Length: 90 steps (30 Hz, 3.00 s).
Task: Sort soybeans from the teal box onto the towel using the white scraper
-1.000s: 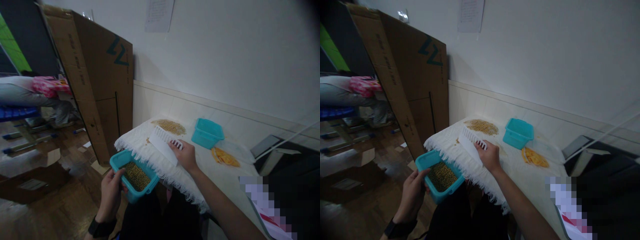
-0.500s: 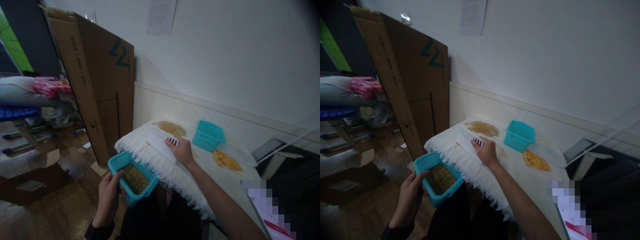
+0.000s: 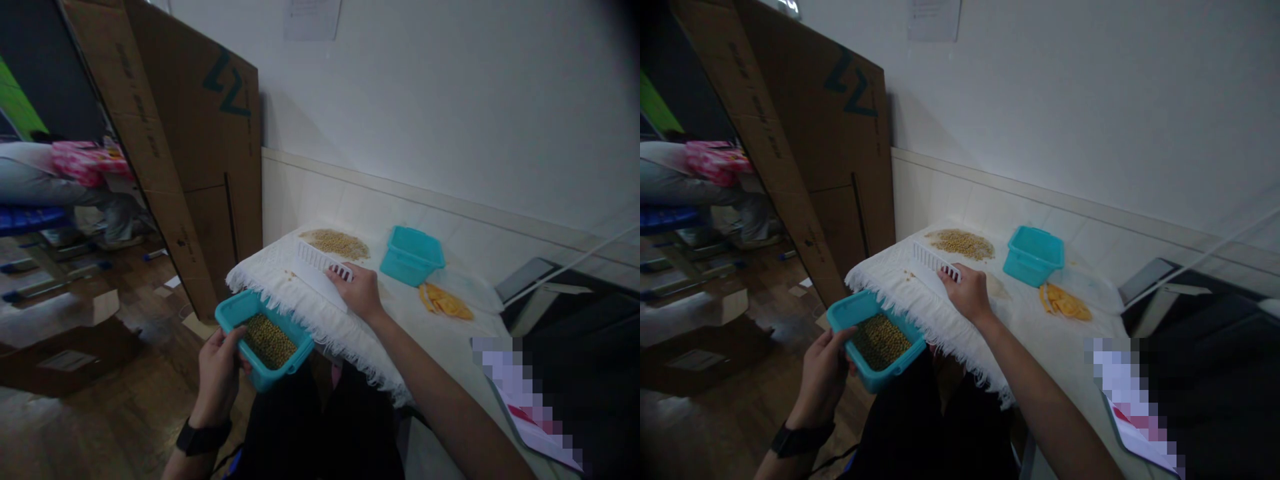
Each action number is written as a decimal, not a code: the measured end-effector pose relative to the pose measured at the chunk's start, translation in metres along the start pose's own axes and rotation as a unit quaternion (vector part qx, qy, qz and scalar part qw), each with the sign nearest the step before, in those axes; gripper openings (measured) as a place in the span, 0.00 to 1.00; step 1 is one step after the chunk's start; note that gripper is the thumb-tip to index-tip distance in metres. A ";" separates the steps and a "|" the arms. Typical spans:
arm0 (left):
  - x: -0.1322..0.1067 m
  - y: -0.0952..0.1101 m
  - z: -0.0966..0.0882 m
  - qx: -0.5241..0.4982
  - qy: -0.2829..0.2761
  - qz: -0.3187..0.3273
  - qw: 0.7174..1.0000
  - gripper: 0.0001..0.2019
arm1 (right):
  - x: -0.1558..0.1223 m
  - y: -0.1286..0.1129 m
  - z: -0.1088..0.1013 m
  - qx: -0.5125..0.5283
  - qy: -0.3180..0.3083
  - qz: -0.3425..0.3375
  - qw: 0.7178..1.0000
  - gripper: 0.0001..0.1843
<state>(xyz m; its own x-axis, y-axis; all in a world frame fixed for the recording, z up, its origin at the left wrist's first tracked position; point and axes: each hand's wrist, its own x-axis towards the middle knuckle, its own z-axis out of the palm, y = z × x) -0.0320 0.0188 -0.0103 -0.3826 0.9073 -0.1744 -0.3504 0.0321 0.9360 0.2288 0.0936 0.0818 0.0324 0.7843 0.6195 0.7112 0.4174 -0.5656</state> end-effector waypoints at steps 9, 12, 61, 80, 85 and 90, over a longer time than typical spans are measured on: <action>0.000 0.001 0.000 -0.012 -0.010 -0.001 1.000 0.17 | 0.000 0.000 0.001 -0.010 0.001 -0.012 1.000 0.13; 0.000 0.001 0.000 -0.013 -0.015 -0.004 1.000 0.16 | -0.001 -0.002 0.002 -0.004 -0.004 -0.016 1.000 0.14; 0.002 0.005 -0.001 -0.009 0.003 0.008 1.000 0.17 | -0.008 -0.008 0.008 0.037 -0.017 0.007 0.999 0.17; 0.004 0.004 -0.001 0.007 -0.006 0.017 1.000 0.16 | -0.013 -0.013 0.010 0.051 -0.026 -0.015 0.998 0.15; 0.003 0.006 0.001 0.007 0.006 0.016 1.000 0.16 | -0.015 -0.016 0.010 0.060 -0.029 -0.026 0.997 0.15; 0.004 0.007 0.001 0.017 0.001 0.027 0.999 0.16 | -0.016 -0.020 0.009 0.066 -0.027 -0.033 0.997 0.14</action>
<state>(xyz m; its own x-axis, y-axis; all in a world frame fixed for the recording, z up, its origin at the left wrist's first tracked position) -0.0345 0.0228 -0.0043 -0.4030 0.9068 -0.1233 -0.2996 -0.0034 0.9541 0.2079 0.0766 0.0784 -0.0527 0.7751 0.6297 0.6124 0.5231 -0.5927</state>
